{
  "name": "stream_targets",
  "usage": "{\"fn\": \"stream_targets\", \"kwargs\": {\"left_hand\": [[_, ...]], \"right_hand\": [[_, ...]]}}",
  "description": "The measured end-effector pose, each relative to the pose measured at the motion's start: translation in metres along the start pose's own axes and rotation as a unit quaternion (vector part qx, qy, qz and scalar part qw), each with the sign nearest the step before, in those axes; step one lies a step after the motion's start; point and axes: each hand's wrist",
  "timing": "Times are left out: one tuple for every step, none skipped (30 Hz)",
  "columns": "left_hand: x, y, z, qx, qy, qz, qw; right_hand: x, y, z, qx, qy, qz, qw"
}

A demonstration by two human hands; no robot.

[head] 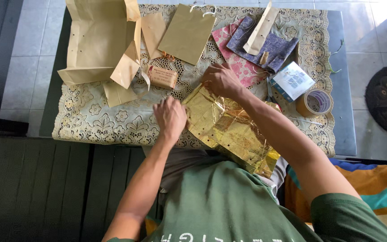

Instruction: The person sits on the floor and repeatedly folds a sheet of gold foil, then uses scissors to cut it into narrow strips. The person handles the foil and scissors directly, producing multiple cut strips by the end of the clip.

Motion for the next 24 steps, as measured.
{"fn": "stream_targets", "kwargs": {"left_hand": [[-0.008,0.001,-0.002,0.026,0.003,-0.003,1.0],[-0.016,0.003,-0.004,0.053,0.006,-0.006,0.999],[-0.022,0.005,-0.005,0.08,0.009,-0.01,0.997],[-0.028,0.008,-0.007,0.088,0.011,-0.022,0.996],[-0.033,0.011,-0.008,0.096,0.014,-0.034,0.995],[-0.036,0.015,-0.009,0.105,0.016,-0.047,0.993],[-0.038,0.018,-0.009,0.112,0.017,-0.05,0.992],[-0.04,0.021,-0.01,0.118,0.018,-0.053,0.991],[-0.042,0.023,-0.012,0.125,0.019,-0.056,0.99],[-0.043,0.025,-0.013,0.149,0.018,-0.071,0.986],[-0.044,0.026,-0.014,0.172,0.016,-0.086,0.981],[-0.046,0.027,-0.014,0.196,0.014,-0.102,0.975],[-0.049,0.026,-0.015,0.214,0.005,-0.123,0.969],[-0.052,0.025,-0.016,0.232,-0.003,-0.144,0.962],[-0.055,0.024,-0.016,0.25,-0.012,-0.166,0.954],[-0.057,0.022,-0.016,0.262,0.008,-0.152,0.953],[-0.058,0.019,-0.015,0.274,0.029,-0.138,0.951],[-0.06,0.015,-0.014,0.286,0.049,-0.123,0.949],[-0.061,0.011,-0.013,0.293,0.034,-0.121,0.948],[-0.062,0.006,-0.013,0.299,0.019,-0.12,0.947],[-0.063,0.0,-0.013,0.304,0.004,-0.118,0.945],[-0.064,-0.007,-0.013,0.296,0.022,-0.086,0.951],[-0.066,-0.016,-0.016,0.287,0.04,-0.053,0.956],[-0.066,-0.025,-0.018,0.278,0.059,-0.021,0.959]], "right_hand": [[-0.003,-0.004,-0.001,0.004,0.006,-0.01,1.0],[-0.005,-0.008,-0.003,0.008,0.012,-0.02,1.0],[-0.008,-0.011,-0.003,0.012,0.018,-0.03,0.999],[-0.01,-0.013,-0.004,0.01,0.012,-0.033,0.999],[-0.012,-0.016,-0.003,0.008,0.007,-0.035,0.999],[-0.012,-0.018,-0.002,0.005,0.003,-0.038,0.999],[-0.013,-0.02,-0.001,-0.01,0.027,-0.052,0.998],[-0.014,-0.021,0.0,-0.025,0.051,-0.065,0.996],[-0.014,-0.024,0.001,-0.041,0.074,-0.079,0.993],[-0.013,-0.027,0.002,-0.057,0.066,-0.072,0.994],[-0.012,-0.031,0.003,-0.073,0.058,-0.066,0.994],[-0.01,-0.035,0.004,-0.089,0.05,-0.059,0.993],[-0.009,-0.04,0.004,-0.088,0.044,-0.044,0.994],[-0.007,-0.047,0.006,-0.086,0.037,-0.03,0.995],[-0.006,-0.053,0.004,-0.084,0.031,-0.016,0.996],[-0.002,-0.059,0.003,-0.07,0.008,0.048,0.996],[0.005,-0.068,0.003,-0.056,-0.015,0.11,0.992],[0.009,-0.075,0.002,-0.042,-0.04,0.172,0.983],[0.011,-0.083,0.002,-0.049,-0.017,0.181,0.982],[0.015,-0.093,0.004,-0.058,0.006,0.191,0.98],[0.019,-0.102,0.007,-0.067,0.029,0.2,0.977],[0.027,-0.112,0.011,-0.13,0.123,0.069,0.982],[0.035,-0.121,0.016,-0.189,0.212,-0.066,0.957],[0.041,-0.126,0.021,-0.243,0.294,-0.199,0.903]]}}
Point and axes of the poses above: each hand's wrist, its own x-axis away from the middle knuckle, its own y-axis out of the palm, z = x × y, and after that the axes turned 2 degrees about y, right-handed
